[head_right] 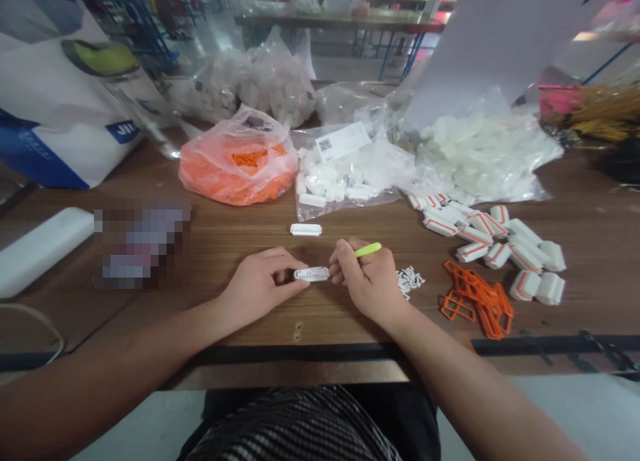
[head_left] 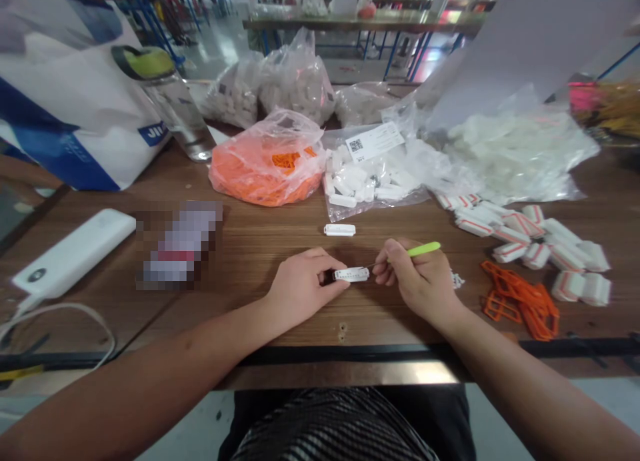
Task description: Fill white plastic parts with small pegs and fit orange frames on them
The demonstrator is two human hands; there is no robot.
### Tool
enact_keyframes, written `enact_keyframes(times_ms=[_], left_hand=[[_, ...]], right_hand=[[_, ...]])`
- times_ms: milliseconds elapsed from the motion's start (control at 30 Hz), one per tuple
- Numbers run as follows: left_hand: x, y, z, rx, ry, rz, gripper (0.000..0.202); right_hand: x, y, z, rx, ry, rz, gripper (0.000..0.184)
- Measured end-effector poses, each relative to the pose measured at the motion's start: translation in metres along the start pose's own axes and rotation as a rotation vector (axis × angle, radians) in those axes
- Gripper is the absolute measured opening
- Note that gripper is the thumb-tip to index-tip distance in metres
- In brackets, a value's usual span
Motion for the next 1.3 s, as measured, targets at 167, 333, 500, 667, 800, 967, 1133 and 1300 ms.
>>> enact_keyframes(times_ms=[167,333,500,667,800,967,1133,1300], left_hand=[[-0.0008,0.0007,-0.0007,-0.004,0.014,0.010,0.017],[-0.0005,-0.0002,0.0001,-0.002,0.012,0.016,0.017],[-0.0002,0.0007,-0.0011,0.002,0.006,0.009,0.015],[-0.0002,0.0008,-0.0012,0.011,0.005,0.007,0.016],[0.0001,0.0002,-0.0001,0.006,0.006,0.010,0.016],[-0.0001,0.0006,-0.0007,-0.004,0.005,0.017,0.017],[-0.0004,0.0008,-0.0018,-0.004,0.015,0.023,0.016],[-0.0005,0.0014,-0.0022,0.000,0.013,0.014,0.015]], right_hand=[[-0.0006,0.0000,-0.0008,0.070,0.031,0.024,0.043],[0.0013,-0.0005,0.0033,0.195,0.125,0.067,0.040],[0.0026,0.0003,0.0050,0.151,0.135,0.056,0.040],[0.0010,0.0028,0.0037,0.013,0.036,-0.012,0.042],[0.0014,0.0016,0.0018,0.010,0.027,0.022,0.042],[0.0015,0.0015,-0.0008,0.059,0.035,0.030,0.044],[0.0010,0.0011,0.0015,0.167,0.077,0.057,0.043],[0.0028,-0.0002,0.0053,0.276,0.169,0.083,0.040]])
Point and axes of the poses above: each hand's wrist, its own x-axis away from the middle knuckle, its own y-axis out of the back of the hand, z = x × y, the point moved 3 cm from there along -x, towards the middle knuckle, and after that the axes turned 13 degrees about -z, right-handed, at the moved point
